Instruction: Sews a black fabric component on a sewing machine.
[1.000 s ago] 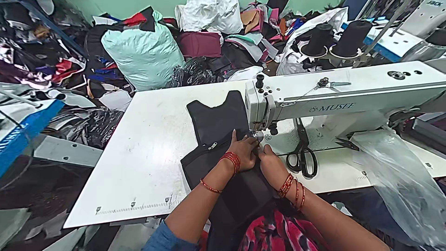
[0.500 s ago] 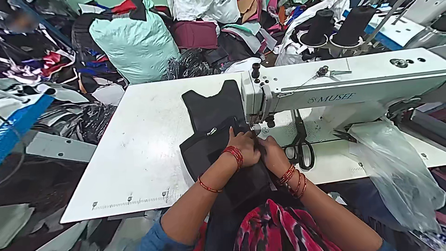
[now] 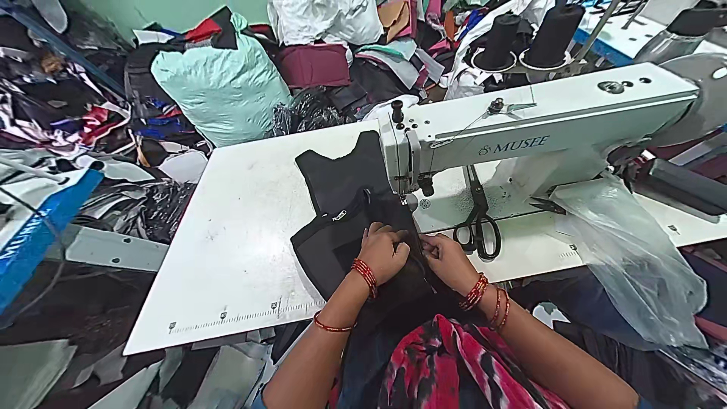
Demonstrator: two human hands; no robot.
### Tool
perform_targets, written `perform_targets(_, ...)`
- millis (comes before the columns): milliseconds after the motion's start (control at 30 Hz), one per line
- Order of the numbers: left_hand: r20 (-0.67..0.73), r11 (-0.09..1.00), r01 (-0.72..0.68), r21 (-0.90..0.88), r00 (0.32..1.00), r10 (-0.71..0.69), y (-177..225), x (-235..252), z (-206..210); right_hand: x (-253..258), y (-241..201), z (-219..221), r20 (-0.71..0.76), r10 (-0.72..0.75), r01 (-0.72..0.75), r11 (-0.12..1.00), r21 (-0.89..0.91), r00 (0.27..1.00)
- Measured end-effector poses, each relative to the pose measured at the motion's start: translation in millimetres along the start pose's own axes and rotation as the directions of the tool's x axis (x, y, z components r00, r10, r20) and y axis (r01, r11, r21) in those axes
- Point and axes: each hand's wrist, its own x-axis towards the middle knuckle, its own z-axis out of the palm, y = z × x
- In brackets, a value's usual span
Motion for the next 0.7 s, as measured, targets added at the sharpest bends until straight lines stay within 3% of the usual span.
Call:
perform_targets(133,-0.017,1.0,-0.023,-0.005,1.0,0.023,-1.5,0.2,2.0,1.0,1.4,-3.0,0.05,0.019,-0.023,0.996,0.082,0.999)
perform_targets(400,0.138,0.979,-0.002,0.203,0.99,-0.027,18.3,-4.3,7.8,-1.0,4.9,-2.9,0.046,0.038,-0.045,0.987,0.156,0.998)
perform_targets(600,0.029,0.99,-0.098,0.102,0.995,0.095,12.8,-11.9,21.5,-4.4,4.3,-1.5,0.034,0.03,-0.033,0.994,0.108,0.999)
perform_targets(700,-0.056,0.991,-0.106,0.081,0.992,0.111,12.2,-14.3,30.0,-6.6,-0.3,-1.5,0.048,0.009,-0.009,1.0,-0.001,0.999)
